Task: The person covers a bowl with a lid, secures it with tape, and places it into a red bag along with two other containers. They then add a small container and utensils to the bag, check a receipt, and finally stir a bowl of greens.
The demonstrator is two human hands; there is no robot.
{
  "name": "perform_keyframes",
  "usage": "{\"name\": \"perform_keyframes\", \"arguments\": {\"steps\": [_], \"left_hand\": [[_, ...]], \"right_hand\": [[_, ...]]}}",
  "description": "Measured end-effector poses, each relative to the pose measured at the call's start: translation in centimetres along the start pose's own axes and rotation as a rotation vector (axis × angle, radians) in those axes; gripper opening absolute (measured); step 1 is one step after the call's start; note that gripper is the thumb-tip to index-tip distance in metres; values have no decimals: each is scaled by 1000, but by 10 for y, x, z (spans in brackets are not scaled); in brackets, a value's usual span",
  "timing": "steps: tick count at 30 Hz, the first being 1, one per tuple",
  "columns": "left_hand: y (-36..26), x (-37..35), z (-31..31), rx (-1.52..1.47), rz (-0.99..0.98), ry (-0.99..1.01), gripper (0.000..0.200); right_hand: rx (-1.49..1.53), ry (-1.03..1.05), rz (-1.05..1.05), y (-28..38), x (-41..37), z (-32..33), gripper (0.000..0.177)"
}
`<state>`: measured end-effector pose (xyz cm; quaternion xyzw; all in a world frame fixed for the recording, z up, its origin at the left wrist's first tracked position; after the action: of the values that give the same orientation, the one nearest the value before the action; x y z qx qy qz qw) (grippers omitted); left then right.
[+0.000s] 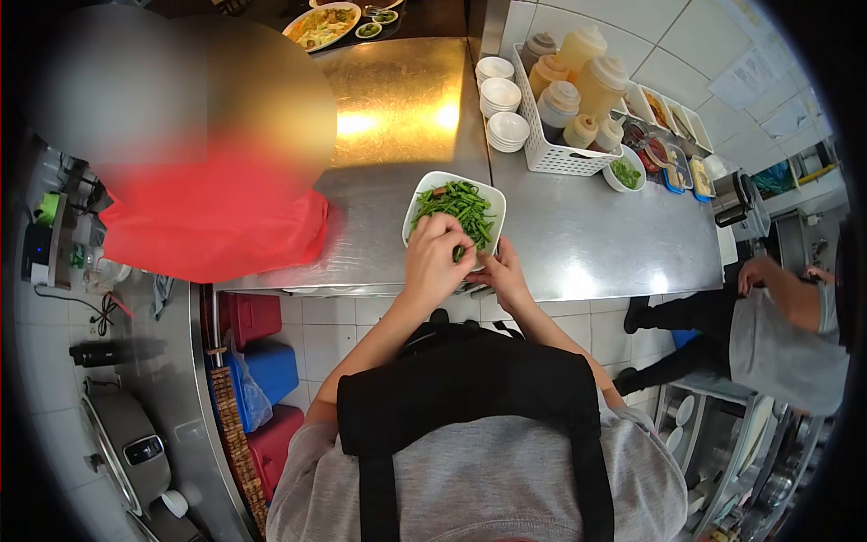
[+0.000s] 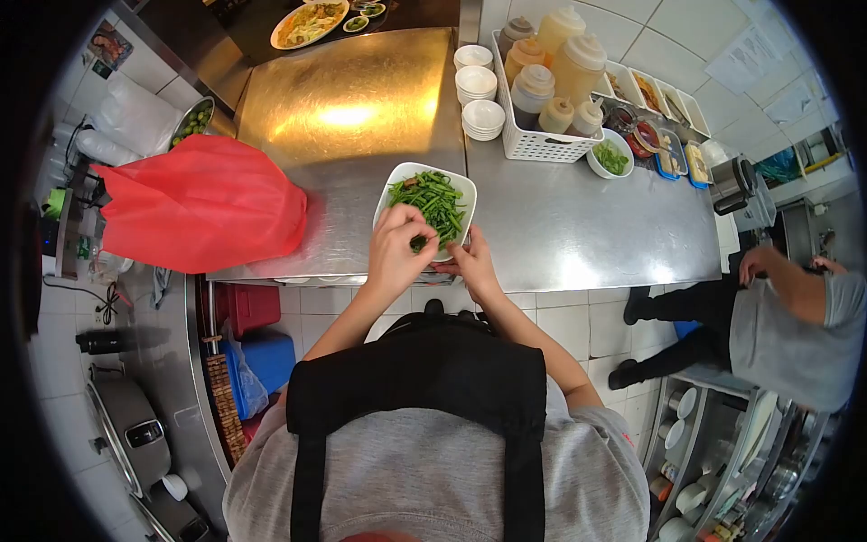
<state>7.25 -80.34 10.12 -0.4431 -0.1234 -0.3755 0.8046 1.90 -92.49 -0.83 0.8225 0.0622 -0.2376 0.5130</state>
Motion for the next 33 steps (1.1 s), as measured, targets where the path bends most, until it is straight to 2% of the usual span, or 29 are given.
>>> {"name": "perform_keyframes", "arguments": {"steps": [2, 7, 9, 11, 13, 15, 17, 18, 20, 25, 27, 29, 31, 33], "left_hand": [[0, 16, -10, 17, -55, -22, 6], [12, 43, -7, -68, -25, -48, 6], [24, 42, -14, 101, 0, 164, 10], [32, 41, -9, 105, 36, 208, 11], [40, 39, 8, 64, -26, 61, 10], [52, 35, 26, 89, 25, 43, 12], [77, 23, 48, 51, 92, -129, 16], [84, 12, 57, 65, 103, -144, 16], [104, -19, 76, 40, 318, -186, 20], [116, -123, 123, 133, 547, -305, 23], [113, -174, 162, 233, 662, -406, 25], [120, -218, 210, 362, 643, -502, 23], [142, -269, 271, 363, 647, -776, 21], [141, -294, 332, 469, 746, -923, 22]], "right_hand": [[24, 38, -2, 2, 0, -1, 40], [-12, 49, -35, -2, 3, 6, 41], [-30, 56, -38, 1, 1, 5, 41], [-37, 70, -80, 4, -1, 4, 42], [-28, 71, -115, 3, 2, 9, 42], [-24, 82, -153, 1, 2, 12, 41], [-101, 49, -106, 7, 3, 13, 41], [-112, 69, -112, 7, 4, 12, 41], [-152, 75, -94, 9, 5, 14, 40], [-79, 71, -32, 12, 14, 23, 46], [-137, 35, -47, 14, 19, 29, 56], [-110, 21, -65, 13, 27, 36, 58], [-174, 45, -25, 18, 31, 36, 58], [-195, 43, 10, 16, 34, 38, 54]]}}
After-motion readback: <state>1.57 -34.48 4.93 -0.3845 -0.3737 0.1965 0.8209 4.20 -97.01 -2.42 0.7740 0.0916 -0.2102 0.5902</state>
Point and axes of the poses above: each hand's wrist, its own x-axis towards the middle knuckle, its own z-axis out of the back of the hand, y = z × x, the point moved 6 cm from there along x, towards the middle knuckle, and after that the axes turned 9 degrees about -z, right-handed, at the moved point
